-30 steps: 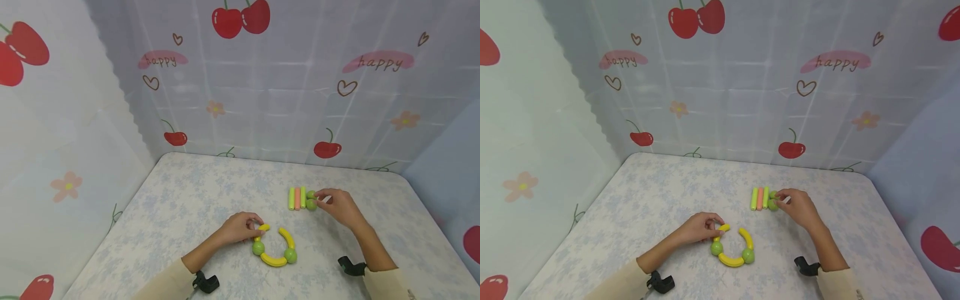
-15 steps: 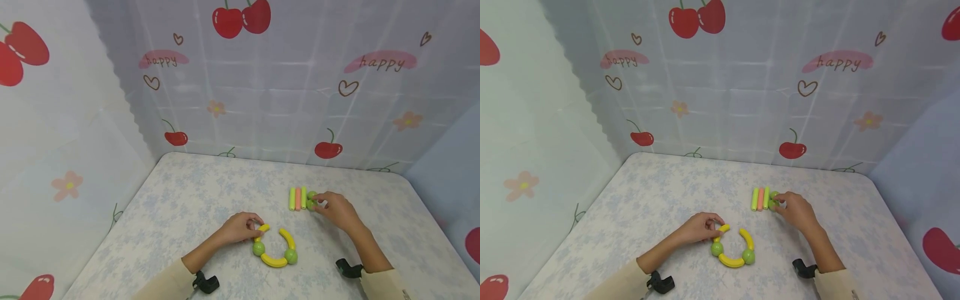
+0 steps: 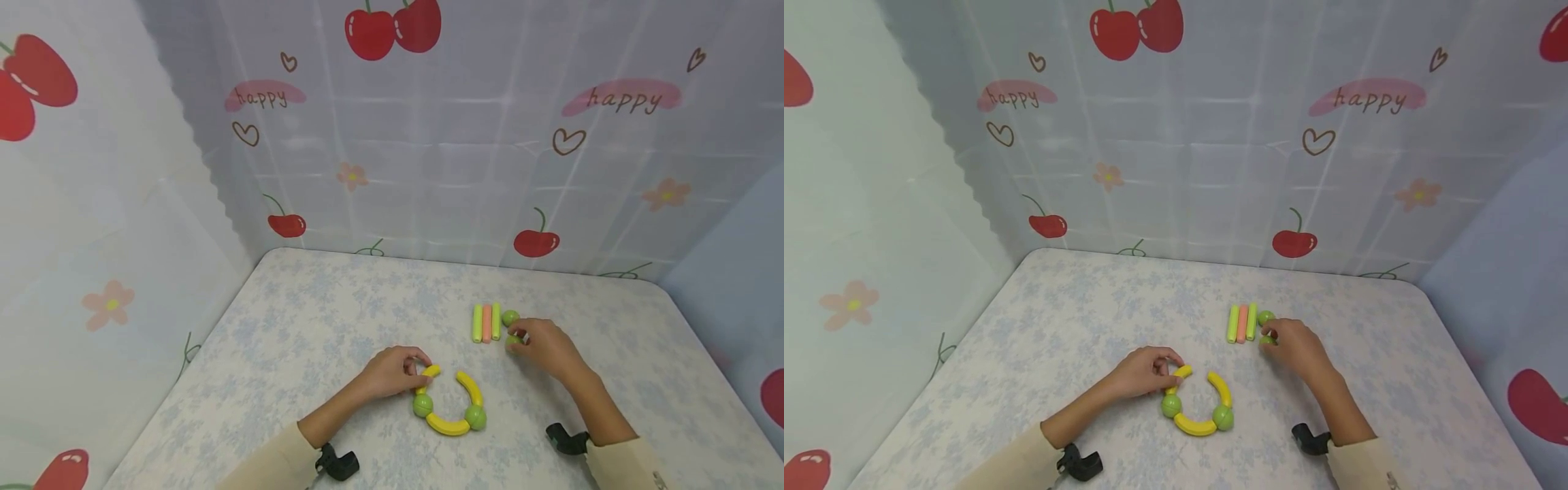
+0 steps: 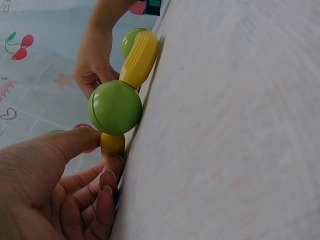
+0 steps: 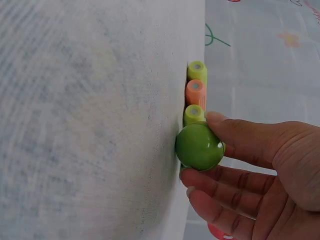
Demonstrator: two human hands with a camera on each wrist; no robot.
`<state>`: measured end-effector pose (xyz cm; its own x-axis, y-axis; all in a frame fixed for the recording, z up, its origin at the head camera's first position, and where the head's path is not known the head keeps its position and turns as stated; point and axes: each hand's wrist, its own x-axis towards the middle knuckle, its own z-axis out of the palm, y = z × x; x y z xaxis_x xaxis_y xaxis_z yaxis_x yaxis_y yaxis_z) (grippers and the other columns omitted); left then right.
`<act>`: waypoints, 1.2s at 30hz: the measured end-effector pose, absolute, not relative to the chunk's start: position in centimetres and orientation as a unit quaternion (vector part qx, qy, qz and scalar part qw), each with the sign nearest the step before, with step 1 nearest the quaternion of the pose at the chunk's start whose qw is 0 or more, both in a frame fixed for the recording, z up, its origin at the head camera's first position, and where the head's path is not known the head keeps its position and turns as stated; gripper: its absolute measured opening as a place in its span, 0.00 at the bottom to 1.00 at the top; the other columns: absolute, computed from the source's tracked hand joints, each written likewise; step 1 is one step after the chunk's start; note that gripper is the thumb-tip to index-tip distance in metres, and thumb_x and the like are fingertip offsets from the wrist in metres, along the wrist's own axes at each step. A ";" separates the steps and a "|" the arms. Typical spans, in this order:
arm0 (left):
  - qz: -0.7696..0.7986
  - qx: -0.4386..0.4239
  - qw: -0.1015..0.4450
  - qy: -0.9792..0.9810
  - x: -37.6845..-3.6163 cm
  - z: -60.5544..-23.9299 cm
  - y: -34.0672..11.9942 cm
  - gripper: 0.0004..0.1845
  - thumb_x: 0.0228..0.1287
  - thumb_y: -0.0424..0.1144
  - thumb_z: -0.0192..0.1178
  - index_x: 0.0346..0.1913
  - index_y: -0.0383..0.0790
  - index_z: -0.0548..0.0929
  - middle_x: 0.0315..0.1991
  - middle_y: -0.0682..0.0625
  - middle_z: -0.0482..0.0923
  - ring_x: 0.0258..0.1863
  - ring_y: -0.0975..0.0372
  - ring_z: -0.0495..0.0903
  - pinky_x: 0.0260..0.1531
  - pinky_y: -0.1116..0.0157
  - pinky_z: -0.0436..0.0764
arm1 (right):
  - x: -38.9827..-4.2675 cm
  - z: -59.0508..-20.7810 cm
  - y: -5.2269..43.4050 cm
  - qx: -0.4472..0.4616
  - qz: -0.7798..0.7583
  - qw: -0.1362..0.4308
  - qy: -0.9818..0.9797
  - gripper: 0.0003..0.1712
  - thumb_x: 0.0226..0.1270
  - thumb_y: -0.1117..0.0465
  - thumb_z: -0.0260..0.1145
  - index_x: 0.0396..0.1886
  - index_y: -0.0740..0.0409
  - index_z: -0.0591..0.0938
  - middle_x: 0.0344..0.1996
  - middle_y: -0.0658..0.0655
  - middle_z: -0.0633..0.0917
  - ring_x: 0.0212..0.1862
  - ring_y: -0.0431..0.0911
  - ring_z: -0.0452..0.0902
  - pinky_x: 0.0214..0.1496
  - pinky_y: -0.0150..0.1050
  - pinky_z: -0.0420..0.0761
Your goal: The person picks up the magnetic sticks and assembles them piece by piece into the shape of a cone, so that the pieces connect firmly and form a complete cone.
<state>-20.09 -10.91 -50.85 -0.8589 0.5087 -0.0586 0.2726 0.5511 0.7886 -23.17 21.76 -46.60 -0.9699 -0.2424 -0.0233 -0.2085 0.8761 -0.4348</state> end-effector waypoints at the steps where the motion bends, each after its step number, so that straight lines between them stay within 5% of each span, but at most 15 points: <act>1: 0.413 0.226 0.139 0.871 -20.1 -50.8 -10.9 0.12 0.64 0.46 0.71 0.48 0.50 0.87 0.21 0.60 0.80 0.15 0.67 0.74 0.16 0.71 0.70 | -23.1 -46.7 21.7 -0.118 -0.222 0.043 0.967 0.14 0.62 0.63 0.76 0.46 0.62 0.87 0.34 0.54 0.84 0.35 0.47 0.77 0.34 0.41 0.80; 18: 0.425 0.224 0.128 0.868 -20.1 -51.2 -11.0 0.12 0.63 0.44 0.72 0.49 0.49 0.88 0.21 0.60 0.81 0.16 0.67 0.73 0.18 0.71 0.68 | -21.4 -44.7 19.7 -0.222 -0.306 0.033 0.925 0.15 0.60 0.64 0.77 0.47 0.60 0.88 0.40 0.49 0.86 0.38 0.43 0.81 0.37 0.35 0.82; 36: 0.466 0.214 0.146 0.846 -20.4 -51.2 -11.1 0.12 0.64 0.44 0.72 0.50 0.51 0.88 0.23 0.56 0.83 0.14 0.65 0.75 0.16 0.69 0.72 | -21.3 -46.5 15.1 -0.308 -0.373 0.094 0.870 0.16 0.63 0.68 0.75 0.50 0.65 0.86 0.46 0.55 0.88 0.42 0.48 0.86 0.42 0.35 0.85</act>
